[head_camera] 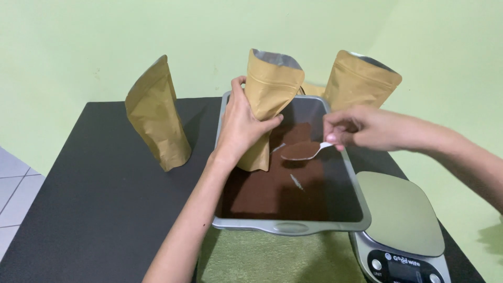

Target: Filling brown paper bags with ground coffee using a spoon and weighing them on a digital scale.

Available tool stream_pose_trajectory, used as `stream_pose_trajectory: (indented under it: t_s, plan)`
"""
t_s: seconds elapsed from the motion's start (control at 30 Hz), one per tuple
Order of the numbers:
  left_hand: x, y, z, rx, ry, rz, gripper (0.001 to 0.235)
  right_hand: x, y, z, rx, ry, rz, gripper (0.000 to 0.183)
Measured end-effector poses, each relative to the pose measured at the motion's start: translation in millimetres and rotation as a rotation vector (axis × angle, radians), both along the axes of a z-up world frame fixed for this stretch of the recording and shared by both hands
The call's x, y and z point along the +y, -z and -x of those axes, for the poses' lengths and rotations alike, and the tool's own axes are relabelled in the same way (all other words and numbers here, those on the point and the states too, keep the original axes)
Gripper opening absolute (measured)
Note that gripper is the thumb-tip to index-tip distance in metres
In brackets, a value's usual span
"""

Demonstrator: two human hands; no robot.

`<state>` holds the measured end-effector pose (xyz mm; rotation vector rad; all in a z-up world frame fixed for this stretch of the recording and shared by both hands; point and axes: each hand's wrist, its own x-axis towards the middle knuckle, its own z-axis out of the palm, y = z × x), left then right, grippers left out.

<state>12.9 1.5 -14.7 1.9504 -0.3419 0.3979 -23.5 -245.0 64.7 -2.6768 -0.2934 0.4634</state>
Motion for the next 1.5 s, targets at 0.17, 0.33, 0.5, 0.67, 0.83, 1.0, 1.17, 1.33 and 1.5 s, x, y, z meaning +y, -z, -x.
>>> stream_pose_trajectory:
  t_s: [0.17, 0.33, 0.5, 0.67, 0.83, 1.0, 1.17, 1.33, 1.5]
  plan:
    - [0, 0, 2, 0.021, 0.001, -0.067, 0.083, -22, -45, -13, -0.051, 0.040, -0.014, 0.022]
    - [0, -2, 5, 0.027, 0.038, -0.064, 0.083, -23, -86, -21, -0.172, 0.145, -0.029, 0.025]
    - [0, -3, 8, 0.054, 0.087, -0.087, 0.079, -5, -99, -30, -0.261, 0.110, -0.010, 0.030]
    - [1, -4, 9, 0.026, 0.178, -0.097, 0.083, 21, -63, -28, -0.728, -0.209, 0.196, 0.011]
    - [0, -5, 9, -0.034, 0.189, -0.091, 0.083, 11, -34, -30, -1.472, -0.626, 0.747, 0.033]
    - [0, -4, 6, -0.078, 0.101, -0.045, 0.079, -16, -33, -22, -1.729, -0.364, 0.800, 0.023]
    - [1, -7, 7, -0.337, -0.202, 0.214, 0.088, 23, -26, 23, -0.575, 0.173, 0.803, 0.027]
    - [0, -12, 13, -0.369, -0.222, 0.277, 0.090, 51, 72, 9, -0.144, -0.435, 0.440, 0.024]
    - [-1, -14, 14, -0.360, -0.269, 0.309, 0.092, 98, 126, -16, 0.069, -0.696, 0.192, 0.018]
